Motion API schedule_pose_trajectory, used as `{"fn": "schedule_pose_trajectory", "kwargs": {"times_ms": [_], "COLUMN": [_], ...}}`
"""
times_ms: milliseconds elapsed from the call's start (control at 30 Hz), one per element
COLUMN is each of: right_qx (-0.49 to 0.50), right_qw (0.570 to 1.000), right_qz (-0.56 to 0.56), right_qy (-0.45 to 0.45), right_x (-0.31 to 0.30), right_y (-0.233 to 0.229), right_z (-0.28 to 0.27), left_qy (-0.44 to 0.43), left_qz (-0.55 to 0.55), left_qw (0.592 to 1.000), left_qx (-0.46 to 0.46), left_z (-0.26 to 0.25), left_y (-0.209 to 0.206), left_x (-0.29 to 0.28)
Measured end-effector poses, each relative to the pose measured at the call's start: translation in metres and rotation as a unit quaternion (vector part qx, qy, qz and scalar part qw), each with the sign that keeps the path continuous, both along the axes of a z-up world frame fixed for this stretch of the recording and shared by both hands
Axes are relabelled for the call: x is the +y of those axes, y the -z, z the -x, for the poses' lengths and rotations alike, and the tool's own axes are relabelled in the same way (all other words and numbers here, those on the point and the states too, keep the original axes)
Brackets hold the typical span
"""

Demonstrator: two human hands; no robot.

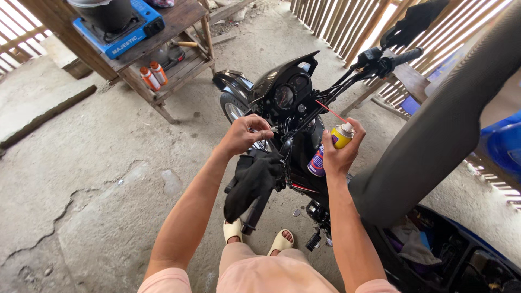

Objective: The person applies lubricant from a spray can to the internal components of a motorcycle, including the area under the seat and the handlebar controls, and then uses a screwdriver to adjust or tighten a component near the ignition.

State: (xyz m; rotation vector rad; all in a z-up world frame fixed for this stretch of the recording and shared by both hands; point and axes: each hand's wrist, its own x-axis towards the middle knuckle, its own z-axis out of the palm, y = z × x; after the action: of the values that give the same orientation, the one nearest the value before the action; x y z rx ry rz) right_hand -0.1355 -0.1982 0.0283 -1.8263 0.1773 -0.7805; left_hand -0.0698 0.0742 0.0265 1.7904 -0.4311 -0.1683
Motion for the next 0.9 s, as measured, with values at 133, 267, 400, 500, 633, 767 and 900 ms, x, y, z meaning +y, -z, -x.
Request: {"fn": "schedule_pose_trajectory", "kwargs": {"times_ms": [133,267,400,500,633,767,900], "right_qx": [-0.061,-0.014,0.016,0.049,0.043,0.03,0.022], "right_qw": [0.992,0.997,0.993,0.986,0.977,0.969,0.964], "right_qz": [0.103,-0.076,-0.115,-0.16,-0.211,-0.247,-0.263], "right_qy": [0.023,-0.023,-0.021,-0.011,-0.006,0.002,-0.001], "right_x": [0.011,0.025,0.037,0.046,0.054,0.058,0.056], "right_y": [0.002,-0.009,-0.018,-0.025,-0.031,-0.032,-0.032], "right_z": [-0.012,-0.02,-0.021,-0.016,-0.006,0.004,0.009], "left_qy": [0.02,0.054,0.078,0.131,0.155,0.162,0.171], "left_qz": [-0.004,-0.008,-0.039,-0.059,-0.1,0.026,0.27], "left_qw": [0.998,0.998,0.994,0.988,0.981,0.969,0.869], "left_qx": [0.052,0.034,0.073,0.063,0.057,0.183,0.377], "left_z": [-0.017,-0.022,-0.032,-0.031,-0.036,-0.037,-0.033], "left_y": [0.019,0.022,0.016,0.016,0.022,0.02,0.003], "left_x": [0.001,0.0,-0.001,-0.001,0.0,-0.005,0.002]}}
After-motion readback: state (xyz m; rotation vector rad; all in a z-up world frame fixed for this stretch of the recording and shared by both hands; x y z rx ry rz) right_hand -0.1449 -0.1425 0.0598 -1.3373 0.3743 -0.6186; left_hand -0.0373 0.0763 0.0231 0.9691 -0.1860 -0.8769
